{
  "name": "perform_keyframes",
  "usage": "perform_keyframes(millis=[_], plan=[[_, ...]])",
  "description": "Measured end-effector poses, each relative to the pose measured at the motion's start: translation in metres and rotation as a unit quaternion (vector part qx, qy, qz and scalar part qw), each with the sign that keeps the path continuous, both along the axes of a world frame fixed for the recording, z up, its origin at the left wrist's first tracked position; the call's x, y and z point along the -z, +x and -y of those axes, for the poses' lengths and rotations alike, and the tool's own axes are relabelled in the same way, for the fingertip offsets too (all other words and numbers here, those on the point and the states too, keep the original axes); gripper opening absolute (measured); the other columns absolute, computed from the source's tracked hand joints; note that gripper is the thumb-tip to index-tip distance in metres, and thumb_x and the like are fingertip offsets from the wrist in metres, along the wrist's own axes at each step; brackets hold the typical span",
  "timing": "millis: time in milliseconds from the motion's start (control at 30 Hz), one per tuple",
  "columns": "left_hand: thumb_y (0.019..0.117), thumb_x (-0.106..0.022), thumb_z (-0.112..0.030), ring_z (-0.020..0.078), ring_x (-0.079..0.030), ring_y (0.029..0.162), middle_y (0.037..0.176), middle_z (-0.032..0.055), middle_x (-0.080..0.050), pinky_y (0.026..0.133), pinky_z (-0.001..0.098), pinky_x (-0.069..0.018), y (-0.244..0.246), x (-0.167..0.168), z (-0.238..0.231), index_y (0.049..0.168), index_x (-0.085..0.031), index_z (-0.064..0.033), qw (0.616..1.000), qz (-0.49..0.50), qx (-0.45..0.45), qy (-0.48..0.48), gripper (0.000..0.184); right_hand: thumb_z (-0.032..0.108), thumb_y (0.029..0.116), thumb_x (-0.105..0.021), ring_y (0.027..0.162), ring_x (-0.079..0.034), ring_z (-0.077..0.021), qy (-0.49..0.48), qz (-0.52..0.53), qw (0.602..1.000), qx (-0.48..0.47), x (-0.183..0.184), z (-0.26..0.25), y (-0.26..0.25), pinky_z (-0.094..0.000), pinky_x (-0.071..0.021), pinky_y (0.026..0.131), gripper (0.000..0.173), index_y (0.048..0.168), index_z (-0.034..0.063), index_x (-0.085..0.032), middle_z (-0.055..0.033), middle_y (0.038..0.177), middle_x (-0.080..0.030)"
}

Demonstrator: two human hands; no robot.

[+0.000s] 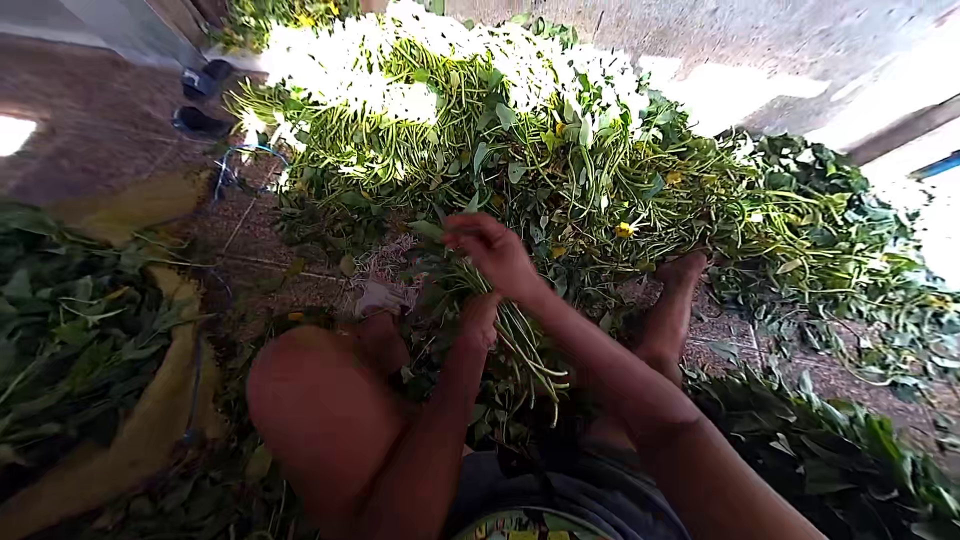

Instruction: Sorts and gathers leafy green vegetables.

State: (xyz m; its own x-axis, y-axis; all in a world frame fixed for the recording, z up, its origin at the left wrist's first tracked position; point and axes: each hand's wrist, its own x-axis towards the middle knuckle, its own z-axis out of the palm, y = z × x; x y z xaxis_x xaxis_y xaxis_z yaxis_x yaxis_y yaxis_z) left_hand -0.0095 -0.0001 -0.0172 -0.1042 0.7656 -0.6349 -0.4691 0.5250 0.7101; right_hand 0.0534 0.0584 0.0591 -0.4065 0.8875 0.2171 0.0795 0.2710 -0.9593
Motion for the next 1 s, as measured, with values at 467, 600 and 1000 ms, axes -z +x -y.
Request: perform_keyframes(millis=[467,600,1000], plan=[[0.0986,-0.064,-0.001,0.0172,-0.069,0.072,0.087,0.0115,-0.069,0.07,0.0293,-0.0607,-0.04,-0.022,-0.018,0.114,-0.062,0.0033,0.988,-0.019,-0.152,0.032,0.016,0.019,0.1066,-0.051,0.127,-0.058,-0.0454,-0.11,0.387,0.875,0.27,0.073,-0.16,0.062,-0.0678,-0.0374,0.109,0.034,0.135,0.0043,-0.065,-0.0267,0.13,-0.065],[0.0983,-0.064,0.0,0.0157,-0.069,0.073,0.083,0.0088,-0.069,0.071,0.0274,-0.0594,-0.04,-0.027,-0.018,0.109,-0.064,0.002,0.984,-0.058,-0.154,0.073,0.011,0.013,0.1013,-0.061,0.116,-0.065,-0.0395,-0.098,0.277,0.896,0.332,0.062,-0.08,0.039,-0.0553,-0.0495,0.101,0.029,0.127,0.0022,-0.07,-0.0247,0.122,-0.068],[0.0971,-0.069,-0.01,0.0167,-0.067,0.076,0.094,0.0084,-0.07,0.07,0.0307,-0.0574,-0.046,-0.018,-0.008,0.12,-0.065,-0.0051,0.994,-0.005,-0.106,0.041,0.024,0.01,0.1016,-0.059,0.095,-0.069,-0.0386,-0.078,0.379,0.902,0.192,0.039,0.083,0.012,-0.0515,-0.0568,0.086,0.028,0.125,0.0064,-0.074,-0.0267,0.116,-0.064]])
